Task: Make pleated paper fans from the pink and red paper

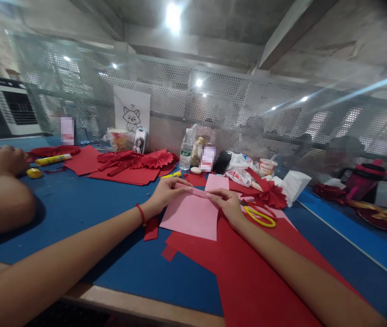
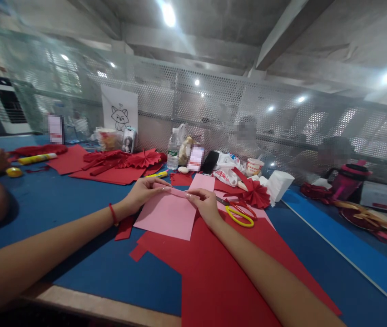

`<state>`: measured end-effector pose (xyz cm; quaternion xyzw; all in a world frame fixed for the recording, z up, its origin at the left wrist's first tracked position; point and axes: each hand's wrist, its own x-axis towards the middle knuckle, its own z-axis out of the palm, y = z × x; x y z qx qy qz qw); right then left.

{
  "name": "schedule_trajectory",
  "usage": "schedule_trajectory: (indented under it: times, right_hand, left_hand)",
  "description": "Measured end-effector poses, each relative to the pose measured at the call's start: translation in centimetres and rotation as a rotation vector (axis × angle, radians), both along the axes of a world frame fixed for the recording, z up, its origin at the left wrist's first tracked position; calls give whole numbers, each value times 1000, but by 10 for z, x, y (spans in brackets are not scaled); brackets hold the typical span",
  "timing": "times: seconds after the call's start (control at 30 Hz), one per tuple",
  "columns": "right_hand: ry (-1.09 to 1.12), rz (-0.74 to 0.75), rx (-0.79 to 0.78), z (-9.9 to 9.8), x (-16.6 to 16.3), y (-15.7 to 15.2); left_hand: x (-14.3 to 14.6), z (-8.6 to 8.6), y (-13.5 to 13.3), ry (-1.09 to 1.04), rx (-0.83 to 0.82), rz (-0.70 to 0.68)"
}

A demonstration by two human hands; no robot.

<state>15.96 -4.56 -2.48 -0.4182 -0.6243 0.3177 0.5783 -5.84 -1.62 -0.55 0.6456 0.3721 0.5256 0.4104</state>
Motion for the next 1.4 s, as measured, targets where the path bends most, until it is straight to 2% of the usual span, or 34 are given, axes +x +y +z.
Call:
schedule_trajectory:
  times: [0.3, 0.4, 0.47, 0.6, 0.77, 0.9, 1.0, 1.1, 1.17, 1.23, 1.3, 1.33, 1.4]
  right_hand:
    - [-16, 2, 3, -2, -1, 2]
    - [-58, 18, 17, -1, -2, 0]
    - [-111, 52, 2, 0, -3, -2]
    - [-248, 178, -112, -2, -6, -6]
    - [-388, 282, -169, -5, -6, -8]
    - [-353, 307, -237, -2, -7, -9]
    - [-288, 281, -259, 1, -6, -7]
    - [-179, 191, -240, -2, -3, -2]
    - [-37, 60, -219, -6, 1, 4]
    - [110, -97, -193, -10, 5, 10]
    - [199, -213, -177, -12, 6, 13]
    - [217, -226, -181, -13, 5, 13]
    - [221, -138, -208, -12, -1, 9]
  left_hand:
    - [-1, 1, -1, 42, 10, 15]
    - [-2, -2, 2, 106, 11, -42]
    - [-3, -5, 2, 206, -7, -135]
    - [-3, -8, -2, 348, -44, -314]
    - [-3, -11, -3, 343, -59, -370]
    - [-5, -12, 1, 281, -92, -347]
    - [-8, -13, 6, 241, -77, -266]
    - [-11, -10, 11, 205, -19, -126]
    - [-13, -7, 11, 177, 46, -32]
    - [-12, -3, 8, 175, 185, 32]
    - [-8, 0, 1, 225, 353, 32]
    - [-4, 0, -3, 258, 407, 4]
    - [4, -1, -13, 310, 403, -78]
